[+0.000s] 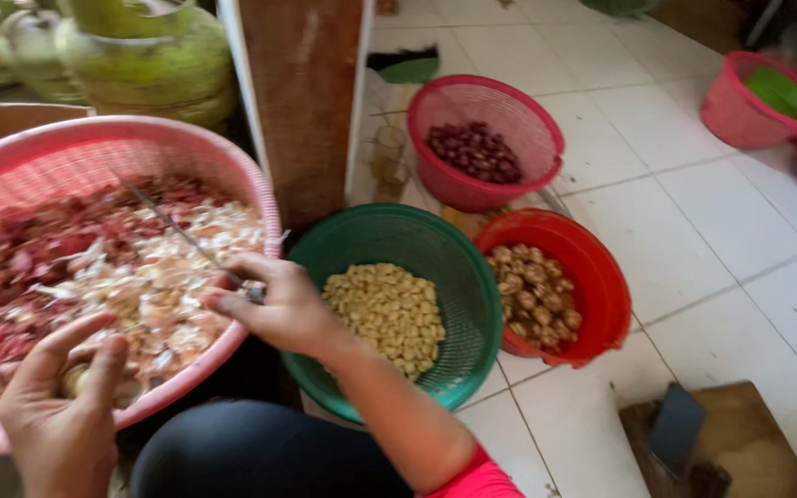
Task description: The person sits on the floor and uses a small knife to peel garlic cloves one by one. The peeled cloves are placed into a green basket, while the skins fall into a pink basket below.
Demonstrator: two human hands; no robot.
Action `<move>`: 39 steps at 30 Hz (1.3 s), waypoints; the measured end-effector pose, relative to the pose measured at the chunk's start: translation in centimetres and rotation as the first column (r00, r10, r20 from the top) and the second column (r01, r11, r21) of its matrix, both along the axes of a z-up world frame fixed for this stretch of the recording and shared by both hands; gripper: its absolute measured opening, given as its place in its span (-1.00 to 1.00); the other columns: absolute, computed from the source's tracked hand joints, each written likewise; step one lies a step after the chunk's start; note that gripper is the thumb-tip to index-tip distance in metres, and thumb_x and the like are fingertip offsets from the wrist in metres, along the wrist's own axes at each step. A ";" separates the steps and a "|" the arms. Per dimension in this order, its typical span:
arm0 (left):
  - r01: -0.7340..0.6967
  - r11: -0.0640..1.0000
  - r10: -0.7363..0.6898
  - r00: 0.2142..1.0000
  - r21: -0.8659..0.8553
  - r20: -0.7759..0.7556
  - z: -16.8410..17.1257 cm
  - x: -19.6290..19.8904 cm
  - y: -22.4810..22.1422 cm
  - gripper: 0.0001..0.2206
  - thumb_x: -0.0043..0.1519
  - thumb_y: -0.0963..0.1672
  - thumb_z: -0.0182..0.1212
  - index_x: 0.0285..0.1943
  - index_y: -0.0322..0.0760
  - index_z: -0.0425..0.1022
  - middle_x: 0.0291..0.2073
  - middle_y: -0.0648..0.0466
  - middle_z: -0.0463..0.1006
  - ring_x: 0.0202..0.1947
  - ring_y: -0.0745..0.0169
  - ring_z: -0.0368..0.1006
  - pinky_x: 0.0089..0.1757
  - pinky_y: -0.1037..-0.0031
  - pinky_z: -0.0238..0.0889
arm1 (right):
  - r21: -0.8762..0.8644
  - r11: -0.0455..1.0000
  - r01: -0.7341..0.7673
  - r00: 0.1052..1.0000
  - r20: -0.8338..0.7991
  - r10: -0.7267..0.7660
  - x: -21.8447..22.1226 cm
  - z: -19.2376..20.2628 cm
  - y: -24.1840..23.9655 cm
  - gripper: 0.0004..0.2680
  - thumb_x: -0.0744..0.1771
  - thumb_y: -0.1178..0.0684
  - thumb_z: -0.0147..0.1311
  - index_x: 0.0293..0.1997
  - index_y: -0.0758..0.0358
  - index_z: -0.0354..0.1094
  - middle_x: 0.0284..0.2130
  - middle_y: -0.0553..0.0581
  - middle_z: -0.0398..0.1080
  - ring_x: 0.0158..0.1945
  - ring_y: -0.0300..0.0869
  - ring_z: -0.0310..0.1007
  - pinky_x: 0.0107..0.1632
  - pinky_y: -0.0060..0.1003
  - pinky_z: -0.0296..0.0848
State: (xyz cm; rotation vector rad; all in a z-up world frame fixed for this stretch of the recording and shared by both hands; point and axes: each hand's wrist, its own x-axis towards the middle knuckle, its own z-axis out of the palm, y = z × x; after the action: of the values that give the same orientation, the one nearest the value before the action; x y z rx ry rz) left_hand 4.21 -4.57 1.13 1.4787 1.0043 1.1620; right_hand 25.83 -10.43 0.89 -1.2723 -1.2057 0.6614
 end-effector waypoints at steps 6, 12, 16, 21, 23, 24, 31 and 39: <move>0.160 0.975 -0.146 0.984 -0.155 0.099 -1.3 0.9 -0.4 -0.76 0.42 -0.15 0.17 0.18 -0.43 0.53 -0.30 0.16 0.52 -0.49 0.53 0.21 -0.42 0.67 0.10 | -0.261 0.915 0.309 0.947 0.172 -0.271 11.0 -2.2 -11.2 -0.83 0.32 -0.04 0.23 -0.20 0.25 0.51 -0.35 0.00 0.56 -0.25 -0.28 0.55 -0.13 -0.34 0.52; 0.333 0.859 -0.223 0.927 -0.388 0.300 -1.5 3.2 -0.1 -0.73 0.46 -0.09 0.09 0.12 -0.42 0.54 -0.40 0.07 0.49 -0.48 0.36 0.41 -0.40 0.55 0.30 | -0.407 0.754 0.515 0.857 0.242 -0.455 15.5 -4.2 -16.3 -0.76 0.31 -0.11 0.29 -0.22 0.30 0.50 -0.41 0.10 0.47 -0.29 -0.18 0.42 -0.17 -0.27 0.39; 0.323 0.837 -0.158 0.915 -0.441 0.370 -2.3 3.9 0.3 -0.75 0.41 -0.10 0.04 0.07 -0.39 0.50 -0.21 0.09 0.59 -0.36 0.35 0.47 -0.31 0.49 0.40 | -0.296 0.814 0.500 0.861 0.272 -0.430 15.0 -4.8 -15.4 -0.72 0.29 -0.11 0.26 -0.03 0.25 0.48 -0.36 -0.04 0.51 -0.26 -0.33 0.46 -0.15 -0.35 0.42; 0.326 0.824 -0.113 0.896 -0.464 0.429 -4.2 4.1 1.4 -0.69 0.45 -0.06 -0.06 0.09 -0.41 0.51 -0.18 0.02 0.56 -0.26 0.26 0.47 -0.22 0.39 0.40 | -0.328 0.890 0.317 0.948 0.122 -0.293 10.5 -3.8 -10.9 -0.67 0.29 -0.11 0.25 0.11 0.21 0.48 -0.40 -0.12 0.39 -0.40 -0.41 0.26 -0.29 -0.46 0.33; 0.305 0.863 -0.118 0.897 -0.403 0.427 -5.2 3.2 1.7 -0.65 0.46 -0.06 -0.10 0.11 -0.42 0.52 -0.17 0.01 0.55 -0.22 0.26 0.48 -0.17 0.39 0.40 | -0.396 0.905 0.156 0.982 -0.041 -0.187 7.7 -3.3 -9.4 -0.68 0.30 -0.12 0.20 0.13 0.15 0.48 -0.43 -0.13 0.37 -0.49 -0.38 0.17 -0.41 -0.45 0.19; 0.275 0.899 -0.129 0.910 -0.340 0.395 -5.5 3.0 1.8 -0.64 0.44 -0.06 -0.13 0.11 -0.42 0.52 -0.14 0.03 0.55 -0.18 0.29 0.49 -0.13 0.42 0.41 | -0.420 0.905 0.069 0.984 -0.122 -0.131 6.4 -3.0 -8.4 -0.68 0.30 -0.13 0.17 0.13 0.13 0.47 -0.44 -0.13 0.36 -0.54 -0.37 0.12 -0.46 -0.45 0.12; 0.283 0.876 -0.011 0.822 -0.391 0.570 -5.7 2.7 2.0 -0.54 0.48 0.00 -0.22 0.09 -0.43 0.54 -0.35 -0.03 0.54 -0.36 0.28 0.48 -0.21 0.46 0.38 | 0.022 0.990 -0.138 0.976 0.172 0.132 -3.0 -1.9 -0.1 -0.74 0.31 0.00 0.31 0.04 0.26 0.47 -0.36 -0.08 0.39 -0.28 -0.38 0.30 -0.20 -0.48 0.31; -0.124 0.985 0.102 0.979 0.120 0.174 -4.1 1.9 2.8 -0.68 0.48 -0.09 -0.04 -0.04 -0.43 0.60 -0.26 0.02 0.60 -0.29 0.34 0.50 -0.20 0.52 0.38 | -0.093 0.939 -0.330 0.940 -0.121 0.318 -6.6 -0.3 4.6 -0.82 0.30 0.10 0.26 -0.07 0.34 0.44 -0.33 -0.05 0.48 -0.24 -0.43 0.38 -0.18 -0.46 0.40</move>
State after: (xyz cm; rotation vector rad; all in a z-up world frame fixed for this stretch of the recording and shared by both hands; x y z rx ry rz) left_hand 6.14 -1.82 -2.93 1.4128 0.9210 1.4331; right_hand 19.27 -5.80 0.61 -1.1230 -1.3190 1.0374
